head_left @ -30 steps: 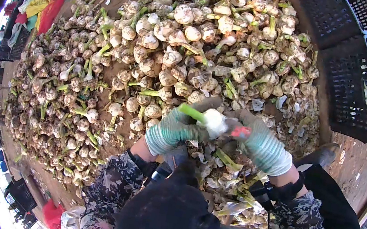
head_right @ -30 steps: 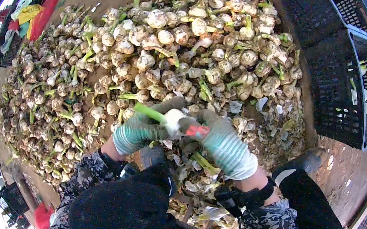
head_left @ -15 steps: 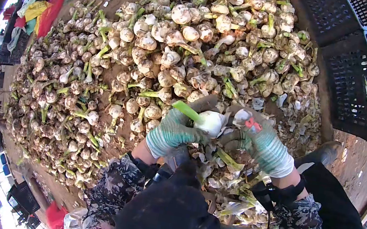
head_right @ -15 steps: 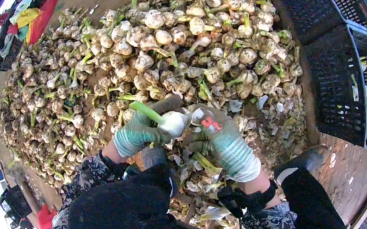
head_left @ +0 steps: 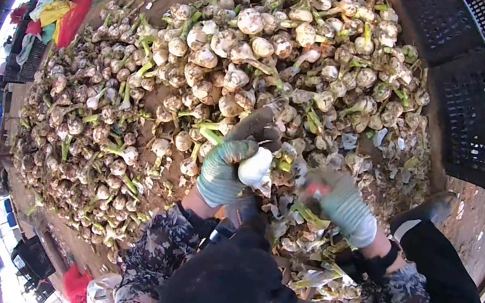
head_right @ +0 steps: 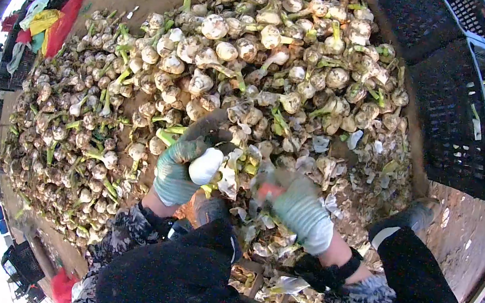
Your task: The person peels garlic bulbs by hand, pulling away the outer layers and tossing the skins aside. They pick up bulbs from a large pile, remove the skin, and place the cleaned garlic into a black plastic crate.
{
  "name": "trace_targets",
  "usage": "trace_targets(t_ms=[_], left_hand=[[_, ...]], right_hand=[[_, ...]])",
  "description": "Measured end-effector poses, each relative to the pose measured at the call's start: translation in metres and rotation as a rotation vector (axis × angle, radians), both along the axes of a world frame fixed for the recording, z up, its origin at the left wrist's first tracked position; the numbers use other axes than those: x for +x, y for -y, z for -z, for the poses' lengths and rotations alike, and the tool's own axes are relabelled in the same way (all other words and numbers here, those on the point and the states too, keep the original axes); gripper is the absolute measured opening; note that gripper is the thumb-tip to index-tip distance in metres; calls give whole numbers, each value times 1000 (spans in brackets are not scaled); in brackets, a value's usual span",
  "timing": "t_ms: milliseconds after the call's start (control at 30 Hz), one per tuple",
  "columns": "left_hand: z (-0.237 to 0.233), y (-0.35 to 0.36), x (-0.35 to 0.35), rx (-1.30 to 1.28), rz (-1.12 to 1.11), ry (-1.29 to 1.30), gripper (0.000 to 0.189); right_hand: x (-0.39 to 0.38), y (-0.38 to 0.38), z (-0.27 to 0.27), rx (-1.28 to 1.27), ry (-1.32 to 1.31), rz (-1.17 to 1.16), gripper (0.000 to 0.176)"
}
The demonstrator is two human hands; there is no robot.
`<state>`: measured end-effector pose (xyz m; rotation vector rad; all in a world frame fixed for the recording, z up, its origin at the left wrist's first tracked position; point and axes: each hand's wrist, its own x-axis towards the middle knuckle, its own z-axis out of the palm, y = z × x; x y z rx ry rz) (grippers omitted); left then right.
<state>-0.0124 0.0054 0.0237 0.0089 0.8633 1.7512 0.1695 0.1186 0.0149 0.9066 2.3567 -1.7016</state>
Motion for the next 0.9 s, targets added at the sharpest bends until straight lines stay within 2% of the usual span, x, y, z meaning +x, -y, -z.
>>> trace_targets(t_ms=[67,100,167,200,233,267,333,367,400,467,500,533,567,600,633,667,733,800,833,900], left_hand=[[11,4,-10,38,70,-76,63],[17,5,-14,134,79,44,53],[26,4,-17,81,60,136,48],[27,4,-17,20,42,232,43],[25,2,-14,-79,-10,232,35],[25,0,-13,-79,-5,229,35],[27,-5,-7,-180,7,81,34],[36,-4,-11,-134,77,143,34],[32,-11,-6,-202,40,170,37],[5,-17,5,-175,128,17,46],[21,-11,4,-336,180,-100,56],[3,-12,5,-301,290,-172,57],[6,-9,3,-209,365,-276,55],[2,-11,3,-119,431,-379,53],[2,-17,4,-145,339,-312,49],[-1,-13,5,-174,278,-26,37],[-4,-17,2,-207,286,-155,37],[-7,-15,5,-80,322,-303,46],[-7,-13,4,-74,354,-269,52],[-23,-13,3,-60,423,-111,65]], right_hand=[[-16,0,-26,-7,755,-574,36],[-12,-2,-24,-5,755,-573,36],[0,-9,-18,531,514,-455,53],[-4,-10,-23,528,510,-461,53],[-11,-12,-35,250,328,-224,59],[-18,-12,-43,-21,142,18,66],[-30,4,-40,238,-155,4,76],[-39,18,-35,159,-332,66,83],[-47,22,-41,214,-179,-19,81],[-56,39,-32,246,-118,29,81],[-55,39,-25,260,-118,30,81],[-54,34,-17,-33,-93,135,78],[-52,22,-14,-309,-78,241,76],[-49,15,-20,-451,-163,322,69],[-42,13,-25,-806,-274,390,66],[-37,15,-30,-1178,-382,452,63],[-36,14,-39,-1080,-316,396,61],[-36,25,-36,331,-291,272,63],[-35,24,-39,555,-272,270,63],[-40,25,-47,631,-219,270,64]])
